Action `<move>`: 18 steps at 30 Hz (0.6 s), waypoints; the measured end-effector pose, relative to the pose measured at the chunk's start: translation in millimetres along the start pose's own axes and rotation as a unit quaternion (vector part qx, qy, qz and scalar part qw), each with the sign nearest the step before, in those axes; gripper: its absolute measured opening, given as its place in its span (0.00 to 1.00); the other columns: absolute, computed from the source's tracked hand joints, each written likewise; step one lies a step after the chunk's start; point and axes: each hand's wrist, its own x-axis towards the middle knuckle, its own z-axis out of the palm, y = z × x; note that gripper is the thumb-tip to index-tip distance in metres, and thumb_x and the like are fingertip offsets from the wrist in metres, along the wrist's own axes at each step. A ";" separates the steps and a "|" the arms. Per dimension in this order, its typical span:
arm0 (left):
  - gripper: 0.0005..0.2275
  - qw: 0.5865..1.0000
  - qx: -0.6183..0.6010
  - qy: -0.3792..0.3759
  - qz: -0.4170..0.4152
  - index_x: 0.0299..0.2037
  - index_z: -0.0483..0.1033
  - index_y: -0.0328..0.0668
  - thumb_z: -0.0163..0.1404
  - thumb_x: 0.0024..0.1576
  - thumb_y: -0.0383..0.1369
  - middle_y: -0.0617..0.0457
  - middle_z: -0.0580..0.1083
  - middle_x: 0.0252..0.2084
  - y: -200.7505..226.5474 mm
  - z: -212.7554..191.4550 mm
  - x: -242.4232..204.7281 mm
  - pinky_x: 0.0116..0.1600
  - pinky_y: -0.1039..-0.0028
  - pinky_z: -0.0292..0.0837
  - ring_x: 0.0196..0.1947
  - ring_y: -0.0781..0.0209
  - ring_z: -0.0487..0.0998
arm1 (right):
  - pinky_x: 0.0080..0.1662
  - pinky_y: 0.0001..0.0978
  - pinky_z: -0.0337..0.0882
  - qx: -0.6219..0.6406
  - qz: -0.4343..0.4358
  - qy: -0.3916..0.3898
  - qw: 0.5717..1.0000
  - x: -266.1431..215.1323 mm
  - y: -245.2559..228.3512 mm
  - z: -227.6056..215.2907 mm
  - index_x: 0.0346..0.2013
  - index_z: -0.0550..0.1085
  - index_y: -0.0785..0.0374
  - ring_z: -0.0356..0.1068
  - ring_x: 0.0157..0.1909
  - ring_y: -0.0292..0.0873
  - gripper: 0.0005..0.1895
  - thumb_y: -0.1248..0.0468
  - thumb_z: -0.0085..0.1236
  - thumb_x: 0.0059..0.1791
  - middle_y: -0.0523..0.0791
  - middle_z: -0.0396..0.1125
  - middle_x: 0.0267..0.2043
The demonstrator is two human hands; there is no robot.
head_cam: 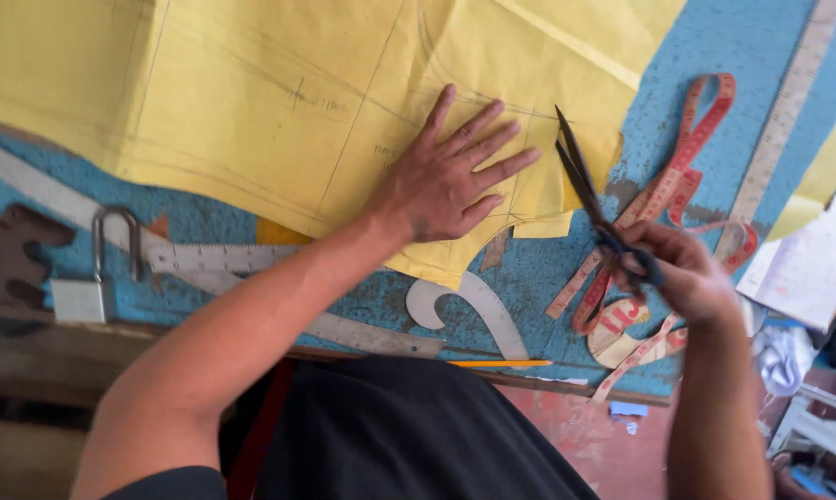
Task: The person uses shears to cut a large piece of yellow fabric along pre-drawn lines on a blue worktable. After cutting, the person uses a ruler and a pencil to draw straight lines and markings on the fabric pieces.
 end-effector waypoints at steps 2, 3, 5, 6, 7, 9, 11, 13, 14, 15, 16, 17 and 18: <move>0.27 0.993 0.005 -0.061 -0.097 0.78 0.42 0.65 0.30 0.70 0.54 0.50 0.44 0.79 21.8 -0.2 2.1 0.76 0.37 0.23 0.80 0.47 0.39 | 0.20 0.20 0.66 -0.057 0.014 -0.056 0.997 12.0 -14.4 -47.4 0.44 0.75 0.70 0.68 0.20 0.33 0.16 0.59 0.60 0.49 0.46 0.74 0.27; 0.27 0.977 0.011 -0.120 -0.177 0.78 0.35 0.67 0.24 0.70 0.57 0.50 0.32 0.80 32.4 -0.5 5.3 0.76 0.35 0.22 0.80 0.47 0.33 | 0.20 0.20 0.69 -0.112 0.020 -0.099 0.989 18.8 -21.1 -71.2 0.44 0.76 0.70 0.71 0.20 0.32 0.16 0.60 0.61 0.48 0.46 0.78 0.29; 0.27 0.980 0.008 -0.092 -0.177 0.78 0.39 0.66 0.25 0.70 0.56 0.49 0.34 0.80 36.4 4.9 3.1 0.76 0.34 0.24 0.80 0.46 0.33 | 0.24 0.25 0.73 -0.146 0.039 -0.140 0.979 43.6 -32.9 -108.5 0.48 0.77 0.70 0.75 0.24 0.36 0.16 0.64 0.60 0.47 0.47 0.79 0.31; 0.27 0.984 0.002 -0.066 -0.167 0.79 0.43 0.64 0.25 0.70 0.54 0.48 0.37 0.80 40.0 8.1 1.5 0.76 0.34 0.25 0.79 0.46 0.34 | 0.27 0.30 0.77 -0.179 0.060 -0.170 0.967 53.4 -38.6 -125.8 0.51 0.77 0.71 0.79 0.28 0.41 0.19 0.68 0.60 0.46 0.49 0.81 0.33; 0.27 0.983 0.000 -0.067 -0.174 0.79 0.43 0.64 0.25 0.70 0.54 0.48 0.37 0.80 39.0 7.5 2.1 0.76 0.34 0.25 0.79 0.46 0.34 | 0.27 0.30 0.77 -0.180 0.063 -0.176 0.966 63.8 -40.4 -137.5 0.51 0.77 0.71 0.79 0.28 0.41 0.19 0.68 0.60 0.46 0.49 0.81 0.33; 0.27 0.983 -0.012 -0.070 -0.168 0.78 0.42 0.64 0.22 0.69 0.55 0.49 0.38 0.80 38.6 6.1 2.5 0.75 0.34 0.24 0.80 0.46 0.35 | 0.40 0.36 0.76 -0.218 0.123 -0.148 0.957 83.1 -43.2 -159.7 0.55 0.77 0.75 0.76 0.38 0.45 0.21 0.73 0.59 0.46 0.54 0.79 0.39; 0.28 0.980 -0.015 -0.088 -0.176 0.78 0.40 0.65 0.21 0.69 0.55 0.50 0.36 0.80 39.1 3.7 4.6 0.76 0.35 0.22 0.80 0.47 0.33 | 0.43 0.39 0.77 -0.259 0.139 -0.158 0.943 95.4 -56.7 -162.0 0.55 0.77 0.74 0.79 0.41 0.47 0.21 0.73 0.57 0.47 0.54 0.81 0.41; 0.28 0.977 -0.020 -0.108 -0.185 0.78 0.38 0.66 0.20 0.68 0.55 0.51 0.34 0.80 40.6 3.8 4.1 0.76 0.36 0.21 0.80 0.48 0.32 | 0.46 0.42 0.78 -0.298 0.156 -0.169 0.926 104.3 -63.7 -163.7 0.54 0.78 0.72 0.82 0.45 0.50 0.21 0.73 0.56 0.47 0.55 0.83 0.44; 0.27 0.979 -0.019 -0.094 -0.181 0.78 0.39 0.65 0.22 0.69 0.55 0.49 0.36 0.80 40.6 5.5 3.6 0.76 0.36 0.22 0.80 0.48 0.33 | 0.49 0.42 0.78 -0.277 0.170 -0.164 0.931 106.9 -64.0 -165.1 0.55 0.77 0.75 0.81 0.45 0.51 0.23 0.76 0.57 0.45 0.57 0.81 0.46; 0.27 0.981 -0.018 -0.080 -0.176 0.78 0.41 0.65 0.25 0.70 0.54 0.47 0.37 0.80 40.6 7.0 2.7 0.76 0.36 0.24 0.80 0.47 0.34 | 0.52 0.43 0.79 -0.255 0.184 -0.159 0.936 109.4 -64.4 -166.1 0.56 0.77 0.79 0.80 0.46 0.52 0.26 0.79 0.58 0.42 0.59 0.80 0.48; 0.27 0.980 -0.019 -0.080 -0.180 0.78 0.41 0.65 0.25 0.70 0.54 0.47 0.37 0.80 40.2 8.1 3.1 0.76 0.36 0.24 0.80 0.47 0.34 | 0.52 0.43 0.79 -0.256 0.185 -0.162 0.935 111.1 -65.0 -164.9 0.56 0.77 0.79 0.80 0.46 0.52 0.26 0.79 0.58 0.42 0.59 0.80 0.48; 0.27 0.978 -0.013 -0.093 -0.184 0.78 0.38 0.66 0.22 0.69 0.55 0.48 0.37 0.81 39.9 9.0 3.2 0.76 0.37 0.22 0.80 0.48 0.33 | 0.53 0.43 0.79 -0.265 0.190 -0.152 0.933 112.7 -65.7 -163.5 0.56 0.77 0.80 0.79 0.46 0.53 0.25 0.81 0.56 0.43 0.59 0.79 0.47; 0.27 0.977 -0.008 -0.106 -0.186 0.78 0.35 0.67 0.20 0.68 0.56 0.49 0.36 0.81 39.4 9.8 3.7 0.76 0.39 0.21 0.80 0.49 0.31 | 0.53 0.44 0.79 -0.273 0.195 -0.141 0.932 113.2 -66.7 -162.2 0.56 0.76 0.80 0.77 0.46 0.53 0.24 0.82 0.54 0.44 0.59 0.78 0.47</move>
